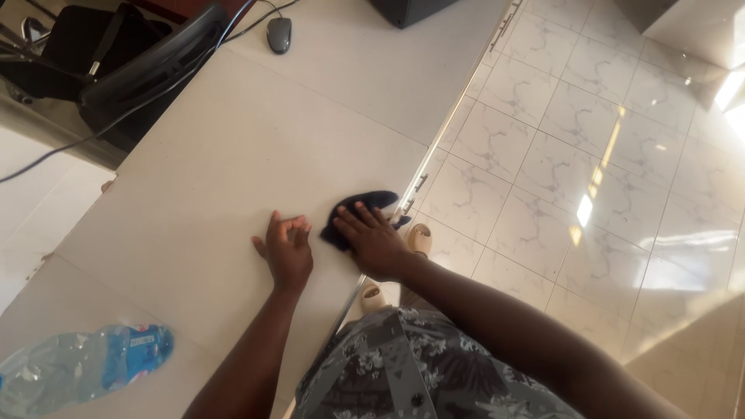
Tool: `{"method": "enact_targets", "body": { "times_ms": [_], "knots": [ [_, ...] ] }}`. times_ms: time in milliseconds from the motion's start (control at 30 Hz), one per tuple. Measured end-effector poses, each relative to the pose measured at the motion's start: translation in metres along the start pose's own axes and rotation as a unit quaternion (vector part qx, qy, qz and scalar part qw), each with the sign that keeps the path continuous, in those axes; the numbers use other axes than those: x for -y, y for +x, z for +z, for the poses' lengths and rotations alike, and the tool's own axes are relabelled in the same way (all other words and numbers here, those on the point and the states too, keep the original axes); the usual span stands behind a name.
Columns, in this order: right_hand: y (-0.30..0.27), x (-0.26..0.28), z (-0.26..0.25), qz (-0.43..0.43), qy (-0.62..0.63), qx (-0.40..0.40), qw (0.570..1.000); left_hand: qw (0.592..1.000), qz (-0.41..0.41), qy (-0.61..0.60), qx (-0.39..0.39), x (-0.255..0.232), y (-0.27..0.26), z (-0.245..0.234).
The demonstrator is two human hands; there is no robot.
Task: Wiping down a countertop using a cleaning cloth and a spray bottle of solution.
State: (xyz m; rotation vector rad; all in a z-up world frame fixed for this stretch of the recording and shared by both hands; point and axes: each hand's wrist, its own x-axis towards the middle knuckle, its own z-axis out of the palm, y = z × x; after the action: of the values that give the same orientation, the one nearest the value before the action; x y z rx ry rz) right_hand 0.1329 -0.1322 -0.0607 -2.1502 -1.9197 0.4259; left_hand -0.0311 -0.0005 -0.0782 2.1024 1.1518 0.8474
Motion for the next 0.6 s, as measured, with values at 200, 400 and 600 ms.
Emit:
{"method": "enact_targets", "body": {
  "times_ms": [200,400,600],
  "knots": [
    [0.029,-0.051,-0.049,0.025,-0.011,-0.012,1.0,0.998,-0.019,-0.059,0.032,-0.007,0.026,-0.008],
    [0.034,-0.096,-0.052,0.231,-0.029,-0.076,0.97,0.99,-0.114,-0.036,0.082,0.014,0.043,-0.03],
    [0.038,-0.06,0.007,-0.02,0.005,-0.026,0.999,0.932,-0.071,0.244,0.258,0.009,0.065,-0.03]
  ]
}}
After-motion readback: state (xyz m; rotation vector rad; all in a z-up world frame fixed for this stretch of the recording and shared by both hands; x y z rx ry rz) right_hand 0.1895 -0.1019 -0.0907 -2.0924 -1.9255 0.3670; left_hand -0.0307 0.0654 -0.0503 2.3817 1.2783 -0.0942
